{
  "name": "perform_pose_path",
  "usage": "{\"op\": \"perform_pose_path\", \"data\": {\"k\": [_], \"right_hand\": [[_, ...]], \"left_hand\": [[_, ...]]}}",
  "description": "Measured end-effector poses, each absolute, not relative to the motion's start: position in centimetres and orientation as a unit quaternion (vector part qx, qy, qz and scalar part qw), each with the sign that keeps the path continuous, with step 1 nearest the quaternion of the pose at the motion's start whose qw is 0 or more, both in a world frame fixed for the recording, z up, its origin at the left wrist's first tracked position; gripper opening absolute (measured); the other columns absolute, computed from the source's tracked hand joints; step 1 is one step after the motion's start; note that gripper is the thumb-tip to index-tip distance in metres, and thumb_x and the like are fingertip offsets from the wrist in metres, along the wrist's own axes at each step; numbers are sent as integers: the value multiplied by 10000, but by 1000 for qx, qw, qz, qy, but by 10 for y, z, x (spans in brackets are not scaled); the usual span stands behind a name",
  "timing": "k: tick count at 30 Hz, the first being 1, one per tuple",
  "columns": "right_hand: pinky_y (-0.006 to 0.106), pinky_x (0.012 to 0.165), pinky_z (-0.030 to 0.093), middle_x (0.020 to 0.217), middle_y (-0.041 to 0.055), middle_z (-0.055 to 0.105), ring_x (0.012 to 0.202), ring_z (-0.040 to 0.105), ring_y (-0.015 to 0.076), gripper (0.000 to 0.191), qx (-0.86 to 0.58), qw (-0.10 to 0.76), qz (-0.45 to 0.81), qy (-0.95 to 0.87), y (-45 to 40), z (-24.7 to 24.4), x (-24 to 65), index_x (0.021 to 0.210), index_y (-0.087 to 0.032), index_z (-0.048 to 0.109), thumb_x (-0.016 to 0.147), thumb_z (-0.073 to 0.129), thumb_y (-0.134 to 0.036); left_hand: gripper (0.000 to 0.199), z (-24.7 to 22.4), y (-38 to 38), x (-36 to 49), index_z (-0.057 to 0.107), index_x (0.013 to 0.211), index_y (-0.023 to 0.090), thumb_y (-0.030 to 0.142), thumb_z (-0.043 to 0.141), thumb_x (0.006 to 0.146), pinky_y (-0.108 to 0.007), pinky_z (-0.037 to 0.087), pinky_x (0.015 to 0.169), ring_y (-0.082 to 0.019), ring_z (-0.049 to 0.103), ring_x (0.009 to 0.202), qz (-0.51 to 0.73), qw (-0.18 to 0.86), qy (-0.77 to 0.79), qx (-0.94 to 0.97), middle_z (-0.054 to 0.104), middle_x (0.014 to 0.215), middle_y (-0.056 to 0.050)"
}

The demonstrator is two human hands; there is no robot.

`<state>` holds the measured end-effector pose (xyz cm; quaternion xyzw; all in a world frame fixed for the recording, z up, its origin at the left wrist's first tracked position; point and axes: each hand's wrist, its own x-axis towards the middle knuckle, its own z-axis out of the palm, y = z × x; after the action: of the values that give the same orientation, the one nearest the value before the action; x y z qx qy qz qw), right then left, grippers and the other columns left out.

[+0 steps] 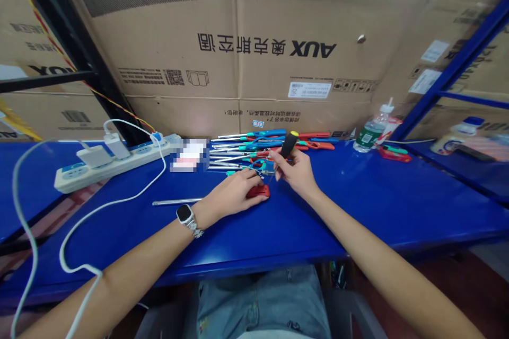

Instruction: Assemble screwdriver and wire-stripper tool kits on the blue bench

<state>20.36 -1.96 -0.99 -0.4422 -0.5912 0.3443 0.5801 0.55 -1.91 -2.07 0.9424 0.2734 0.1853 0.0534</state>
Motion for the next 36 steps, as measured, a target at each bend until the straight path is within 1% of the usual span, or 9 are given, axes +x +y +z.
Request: {"op": "perform_pose_path", "data": {"k": [3,10,14,17,20,24,30,33,36], "right_hand": [[275,379,372,613,-10,591,440,550,153,468,-438,581,353,-588,-24,-10,202,851,-223,597,775,709,-672],[272,387,409,586,-28,590,421,544,139,414,-430,565,349,-612,-26,-15,197,861,-224,613,787,738,-612],[283,388,427,639,-14,629,433,563,145,414,-416,550,369,-623,-26,-13,199,863,-228,624,742,790,-587],[290,390,448,628,-33,627,441,585,160,452,-415,553,383,-613,-26,-12,199,874,-250,575,678,852,-550],[311,436,499,586,-48,610,457,597,167,497,-411,563,393,-600,-26,-12,198,782,-257,499,635,882,-538],[317,488,525,539,-39,590,474,599,161,484,-392,536,413,-623,-26,-11,198,680,-240,479,675,850,-550],[315,565,580,731,20,705,550,646,144,409,-359,487,435,-667,-27,-4,209,824,-193,626,758,782,-565],[296,531,564,752,41,705,572,662,155,455,-363,485,434,-667,-24,-6,212,890,-171,646,778,748,-601],[283,480,525,723,34,691,550,651,162,439,-381,516,411,-648,-19,-12,206,900,-179,644,770,762,-581]], "left_hand": [[323,-23,-19,6,649,975,171,463,516,1016,-350,529,783,-217,623,918,193,70,273,940,635,981,-74],[296,-28,-17,7,626,980,184,460,525,1010,-360,543,849,-231,605,1006,209,106,275,932,622,1040,-81],[300,-28,-17,7,636,988,177,452,519,1015,-373,538,893,-238,596,1041,205,106,276,933,615,1045,-87],[298,-27,-17,7,646,1022,178,442,507,1022,-385,537,911,-246,590,1072,201,107,273,935,613,1055,-94],[285,-26,-17,6,647,1078,179,425,515,1020,-399,530,948,-255,582,1125,198,109,266,937,620,1107,-108],[266,-27,-16,6,645,1124,180,397,541,1009,-409,518,982,-259,579,1162,203,103,264,937,628,1173,-121],[300,-29,-14,5,663,1121,181,431,545,1004,-420,517,967,-260,593,1112,213,102,259,937,636,1114,-113],[308,-30,-10,6,681,1071,185,448,535,1006,-419,525,933,-264,593,1064,222,103,261,934,639,1060,-105],[293,-31,-2,8,685,1047,189,443,545,1002,-435,523,938,-270,586,1058,232,96,258,933,642,1052,-103]]}}
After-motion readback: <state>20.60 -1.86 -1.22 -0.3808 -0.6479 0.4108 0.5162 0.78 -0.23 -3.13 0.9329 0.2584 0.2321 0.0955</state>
